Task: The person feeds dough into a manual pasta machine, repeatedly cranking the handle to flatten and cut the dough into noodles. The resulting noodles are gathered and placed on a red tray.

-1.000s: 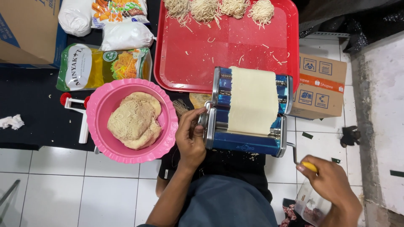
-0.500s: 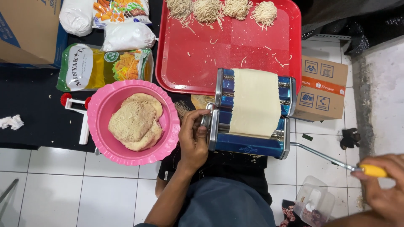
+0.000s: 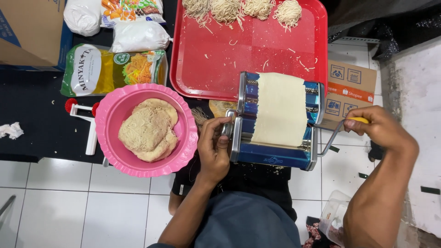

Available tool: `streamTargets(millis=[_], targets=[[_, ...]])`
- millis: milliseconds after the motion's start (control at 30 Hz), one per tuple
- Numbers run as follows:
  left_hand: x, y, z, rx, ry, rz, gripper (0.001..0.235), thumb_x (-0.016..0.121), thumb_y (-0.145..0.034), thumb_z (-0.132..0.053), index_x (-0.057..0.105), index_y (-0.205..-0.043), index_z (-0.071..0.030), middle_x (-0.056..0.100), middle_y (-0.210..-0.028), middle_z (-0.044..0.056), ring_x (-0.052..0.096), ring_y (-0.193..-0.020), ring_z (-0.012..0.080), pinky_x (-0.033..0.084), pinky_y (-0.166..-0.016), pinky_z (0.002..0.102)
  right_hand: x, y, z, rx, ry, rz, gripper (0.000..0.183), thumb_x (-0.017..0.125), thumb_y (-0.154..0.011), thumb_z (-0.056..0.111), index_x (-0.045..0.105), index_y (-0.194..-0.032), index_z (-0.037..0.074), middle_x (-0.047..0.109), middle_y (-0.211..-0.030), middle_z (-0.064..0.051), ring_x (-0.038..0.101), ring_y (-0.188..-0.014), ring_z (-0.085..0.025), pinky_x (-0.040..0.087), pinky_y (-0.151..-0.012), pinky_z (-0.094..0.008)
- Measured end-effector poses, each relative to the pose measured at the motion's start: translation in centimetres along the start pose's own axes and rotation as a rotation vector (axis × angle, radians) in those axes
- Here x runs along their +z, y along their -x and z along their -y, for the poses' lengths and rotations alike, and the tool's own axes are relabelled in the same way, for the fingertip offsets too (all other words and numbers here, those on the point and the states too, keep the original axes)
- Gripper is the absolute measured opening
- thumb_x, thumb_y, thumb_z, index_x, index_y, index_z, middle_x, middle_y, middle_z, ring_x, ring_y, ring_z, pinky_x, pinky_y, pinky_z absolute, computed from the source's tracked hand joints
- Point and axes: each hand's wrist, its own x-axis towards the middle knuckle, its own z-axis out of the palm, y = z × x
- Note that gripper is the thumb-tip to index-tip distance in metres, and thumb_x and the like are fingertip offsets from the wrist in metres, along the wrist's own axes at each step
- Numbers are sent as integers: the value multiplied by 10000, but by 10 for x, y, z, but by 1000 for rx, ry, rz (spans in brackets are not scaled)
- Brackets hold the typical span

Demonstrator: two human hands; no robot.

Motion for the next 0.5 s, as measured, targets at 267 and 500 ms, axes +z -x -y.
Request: streamTargets(millis=[267,500], targets=[[-8,-1,-2,67,-119,48,563,350,-1110,-469,588,-1338,-13,605,-1222,152,633,-1158,269,523,-1007,363,26,6,-13,-44,63,-120,163,691,-972,201,788,-949,72,704,-804,-62,573,-688,-195,427,-742,-327],[-9,-3,-5,21,-176,87,334,374,-1073,-176,591,-1291,-47,607,-1166,126,639,-1015,243,513,-881,333,30,7,-17,-75,-50,-165,130,705,-963,158,760,-957,40,697,-873,-62,566,-704,-210,470,-723,-331]])
